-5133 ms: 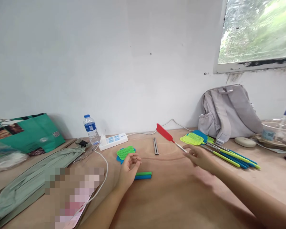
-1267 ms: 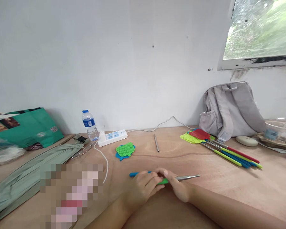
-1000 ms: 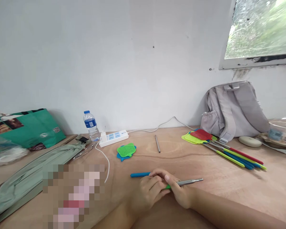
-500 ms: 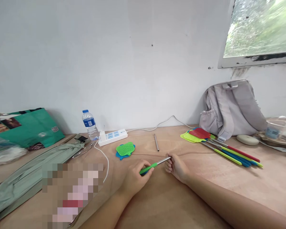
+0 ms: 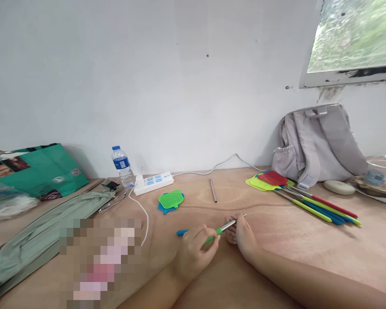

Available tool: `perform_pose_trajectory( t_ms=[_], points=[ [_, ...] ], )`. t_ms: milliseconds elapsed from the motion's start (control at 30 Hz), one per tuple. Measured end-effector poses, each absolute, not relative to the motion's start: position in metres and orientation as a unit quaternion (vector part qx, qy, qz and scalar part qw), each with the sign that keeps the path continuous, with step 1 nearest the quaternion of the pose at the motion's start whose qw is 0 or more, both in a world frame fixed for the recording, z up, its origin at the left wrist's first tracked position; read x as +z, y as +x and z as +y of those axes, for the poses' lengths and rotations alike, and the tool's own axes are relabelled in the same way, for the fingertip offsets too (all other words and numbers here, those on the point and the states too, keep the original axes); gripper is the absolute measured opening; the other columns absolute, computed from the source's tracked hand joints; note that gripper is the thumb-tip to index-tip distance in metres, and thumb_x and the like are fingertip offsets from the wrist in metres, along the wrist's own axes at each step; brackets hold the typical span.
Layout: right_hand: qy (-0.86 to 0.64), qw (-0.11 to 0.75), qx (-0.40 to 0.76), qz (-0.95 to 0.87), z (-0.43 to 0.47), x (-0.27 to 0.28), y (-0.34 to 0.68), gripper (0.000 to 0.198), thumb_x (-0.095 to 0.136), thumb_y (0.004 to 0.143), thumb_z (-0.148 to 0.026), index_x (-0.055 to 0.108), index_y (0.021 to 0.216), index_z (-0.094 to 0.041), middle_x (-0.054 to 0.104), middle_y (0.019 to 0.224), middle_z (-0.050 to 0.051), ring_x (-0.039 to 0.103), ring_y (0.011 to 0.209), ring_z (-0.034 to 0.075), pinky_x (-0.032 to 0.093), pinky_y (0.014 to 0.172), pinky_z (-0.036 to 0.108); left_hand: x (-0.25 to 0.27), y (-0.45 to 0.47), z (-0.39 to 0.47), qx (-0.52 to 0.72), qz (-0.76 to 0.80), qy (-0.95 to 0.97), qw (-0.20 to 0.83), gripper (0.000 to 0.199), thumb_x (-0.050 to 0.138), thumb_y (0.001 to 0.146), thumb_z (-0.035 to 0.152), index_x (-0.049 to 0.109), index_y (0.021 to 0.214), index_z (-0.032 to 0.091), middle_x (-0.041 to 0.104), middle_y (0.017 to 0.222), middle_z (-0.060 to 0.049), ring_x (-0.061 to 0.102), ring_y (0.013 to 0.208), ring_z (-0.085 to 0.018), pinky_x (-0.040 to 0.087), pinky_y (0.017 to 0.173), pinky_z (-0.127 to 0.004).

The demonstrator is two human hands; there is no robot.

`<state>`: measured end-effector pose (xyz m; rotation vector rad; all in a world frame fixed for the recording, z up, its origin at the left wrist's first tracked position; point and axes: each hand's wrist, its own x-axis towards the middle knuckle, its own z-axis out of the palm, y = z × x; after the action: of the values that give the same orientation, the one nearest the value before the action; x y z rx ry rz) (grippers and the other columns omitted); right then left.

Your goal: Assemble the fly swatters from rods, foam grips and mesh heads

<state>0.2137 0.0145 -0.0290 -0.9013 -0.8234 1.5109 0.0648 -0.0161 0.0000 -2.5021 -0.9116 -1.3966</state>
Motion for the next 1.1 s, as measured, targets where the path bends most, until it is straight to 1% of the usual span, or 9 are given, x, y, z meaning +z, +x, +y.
perform_pose_trajectory(
  t_ms=[233,467,600,667,733,800,900,1000,1100],
  points=[
    [-0.379,0.564,0.653,-0.335,0.001,-0.025,0.204,0.03,0.037,0.065,-0.038,0.024,0.043,-0.023,0.018,0.038,-0.008,0.011,0.033,0.006,0.009,0.034,0.02,0.001,0.062,-0.016,-0.484,-0.266,-0.83,0.076,0.014,0.053,0.077,0.01,0.045,0.073,0.02,0.052,0.057,0.005,0.05,0.05,-0.008,0.039,0.05,-0.017],
    [-0.376,0.556,0.653,-0.349,-0.001,-0.019,0.204,0.03,0.035,0.065,-0.038,0.024,0.043,-0.022,0.018,0.037,-0.009,0.012,0.033,0.005,0.009,0.034,0.021,0.0,0.067,-0.019,-0.487,-0.295,-0.821,0.037,0.018,0.053,0.077,0.012,0.039,0.072,0.021,0.047,0.058,0.006,0.046,0.049,-0.007,0.037,0.05,-0.017],
    [-0.377,0.533,0.626,-0.426,-0.007,-0.016,0.197,0.028,0.045,0.067,-0.043,0.035,0.054,-0.021,0.033,0.043,-0.008,0.026,0.036,0.006,0.019,0.035,0.02,0.001,0.071,-0.017,-0.462,-0.332,-0.82,-0.061,0.014,0.05,0.076,0.012,0.04,0.079,0.021,0.045,0.065,0.005,0.045,0.053,-0.008,0.038,0.051,-0.018],
    [-0.348,0.495,0.647,-0.464,-0.009,-0.017,0.193,0.029,0.048,0.069,-0.047,0.039,0.062,-0.021,0.039,0.047,-0.008,0.032,0.036,0.007,0.024,0.036,0.02,0.001,0.066,-0.015,-0.452,-0.313,-0.829,-0.099,0.015,0.05,0.076,0.016,0.041,0.087,0.02,0.048,0.073,0.001,0.047,0.059,-0.01,0.042,0.055,-0.021],
    [-0.317,0.469,0.675,-0.473,-0.007,-0.018,0.193,0.032,0.045,0.072,-0.051,0.038,0.064,-0.021,0.041,0.046,-0.008,0.034,0.033,0.007,0.025,0.035,0.021,0.002,0.055,-0.009,-0.461,-0.295,-0.831,-0.1,0.02,0.048,0.077,0.022,0.042,0.096,0.019,0.05,0.084,-0.003,0.049,0.069,-0.014,0.044,0.063,-0.026],
    [-0.309,0.48,0.691,-0.443,0.002,-0.02,0.197,0.032,0.045,0.07,-0.051,0.038,0.061,-0.021,0.042,0.046,-0.007,0.036,0.034,0.007,0.027,0.036,0.021,0.001,0.039,0.003,-0.487,-0.321,-0.809,-0.071,0.022,0.042,0.081,0.023,0.042,0.103,0.019,0.051,0.093,-0.007,0.051,0.078,-0.016,0.045,0.071,-0.031],
    [-0.327,0.523,0.704,-0.352,0.022,-0.021,0.211,0.028,0.053,0.062,-0.043,0.035,0.057,-0.021,0.046,0.05,-0.005,0.043,0.041,0.009,0.032,0.038,0.021,-0.004,0.011,0.029,-0.518,-0.452,-0.727,-0.008,0.019,0.034,0.083,0.016,0.044,0.099,0.019,0.052,0.094,-0.008,0.051,0.089,-0.02,0.043,0.08,-0.037],
    [-0.357,0.545,0.698,-0.296,0.037,-0.021,0.224,0.025,0.058,0.06,-0.033,0.036,0.059,-0.021,0.049,0.051,-0.005,0.048,0.045,0.009,0.036,0.04,0.021,-0.014,-0.012,0.057,-0.421,-0.556,-0.716,0.026,0.037,0.035,0.074,0.006,0.046,0.107,0.017,0.052,0.11,-0.011,0.045,0.109,-0.024,0.036,0.094,-0.044],
    [-0.372,0.523,0.709,-0.292,0.043,-0.019,0.229,0.025,0.061,0.059,-0.03,0.038,0.062,-0.021,0.047,0.047,-0.007,0.038,0.034,0.006,0.029,0.034,0.019,-0.022,-0.024,0.074,-0.367,-0.579,-0.728,0.008,0.053,0.038,0.065,0.0,0.049,0.114,0.018,0.05,0.122,-0.009,0.04,0.119,-0.026,0.031,0.1,-0.047]
  ],
)
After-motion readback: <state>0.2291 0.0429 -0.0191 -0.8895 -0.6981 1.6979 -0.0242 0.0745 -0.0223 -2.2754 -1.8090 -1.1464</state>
